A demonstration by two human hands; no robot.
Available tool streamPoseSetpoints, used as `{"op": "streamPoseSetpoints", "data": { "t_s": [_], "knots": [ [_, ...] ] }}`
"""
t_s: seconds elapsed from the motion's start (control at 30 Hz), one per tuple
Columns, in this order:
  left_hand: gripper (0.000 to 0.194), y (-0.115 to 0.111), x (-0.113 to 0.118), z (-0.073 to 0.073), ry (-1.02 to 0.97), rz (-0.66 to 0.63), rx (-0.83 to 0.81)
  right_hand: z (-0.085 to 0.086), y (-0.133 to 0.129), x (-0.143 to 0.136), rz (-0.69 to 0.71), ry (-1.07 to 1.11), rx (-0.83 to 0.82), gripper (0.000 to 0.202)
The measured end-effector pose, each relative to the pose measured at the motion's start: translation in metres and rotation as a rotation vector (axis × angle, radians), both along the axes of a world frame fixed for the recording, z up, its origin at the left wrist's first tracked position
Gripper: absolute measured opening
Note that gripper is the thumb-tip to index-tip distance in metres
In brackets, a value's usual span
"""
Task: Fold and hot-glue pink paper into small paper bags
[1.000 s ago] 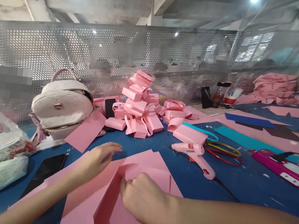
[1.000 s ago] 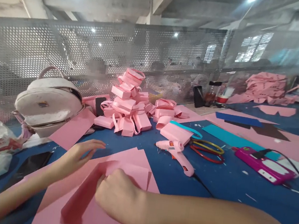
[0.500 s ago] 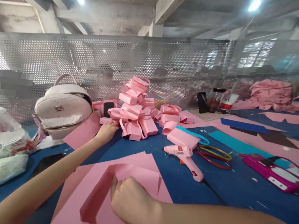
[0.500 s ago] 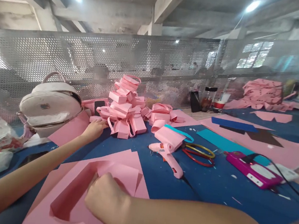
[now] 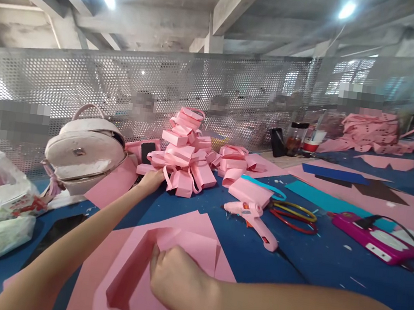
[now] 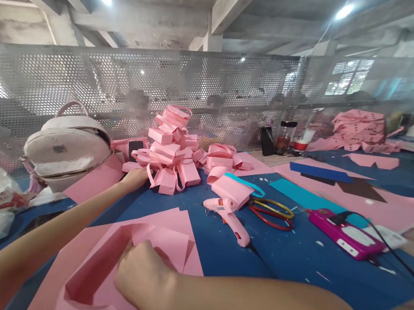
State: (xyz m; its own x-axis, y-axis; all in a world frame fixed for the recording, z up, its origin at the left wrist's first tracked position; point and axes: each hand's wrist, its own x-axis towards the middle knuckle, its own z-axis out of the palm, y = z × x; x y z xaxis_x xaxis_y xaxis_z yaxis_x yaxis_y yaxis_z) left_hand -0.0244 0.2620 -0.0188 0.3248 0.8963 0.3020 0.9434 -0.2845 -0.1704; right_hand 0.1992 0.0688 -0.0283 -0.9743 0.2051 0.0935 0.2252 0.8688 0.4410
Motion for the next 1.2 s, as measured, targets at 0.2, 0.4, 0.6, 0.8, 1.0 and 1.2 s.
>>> {"op": "streamPoseSetpoints", "data": {
  "t_s": [0.2,0.4,0.6,0.8,1.0,1.2],
  "knots": [
    [0.034,0.001,0.002,0.01,0.034,0.058,-0.095,-0.008,0.002,-0.002,0.01,0.018,-0.006,0.023],
    [0.035,-0.002,0.001,0.023,0.041,0.074,-0.066,-0.009,0.003,-0.003,0.012,0.033,0.014,0.022],
    [0.032,-0.013,-0.009,0.045,0.054,0.045,0.064,-0.002,0.0,-0.001,0.001,0.009,0.034,0.023],
    [0.032,-0.034,-0.018,0.08,0.106,0.015,0.161,0.002,0.0,-0.001,-0.003,-0.001,0.025,0.024],
    [0.019,-0.081,-0.035,0.101,0.094,0.062,0.21,0.015,-0.004,0.002,-0.037,-0.036,0.04,0.029],
    [0.028,-0.12,-0.056,0.104,0.011,0.144,0.289,0.017,-0.005,0.007,-0.062,0.055,-0.043,0.029]
  ]
}}
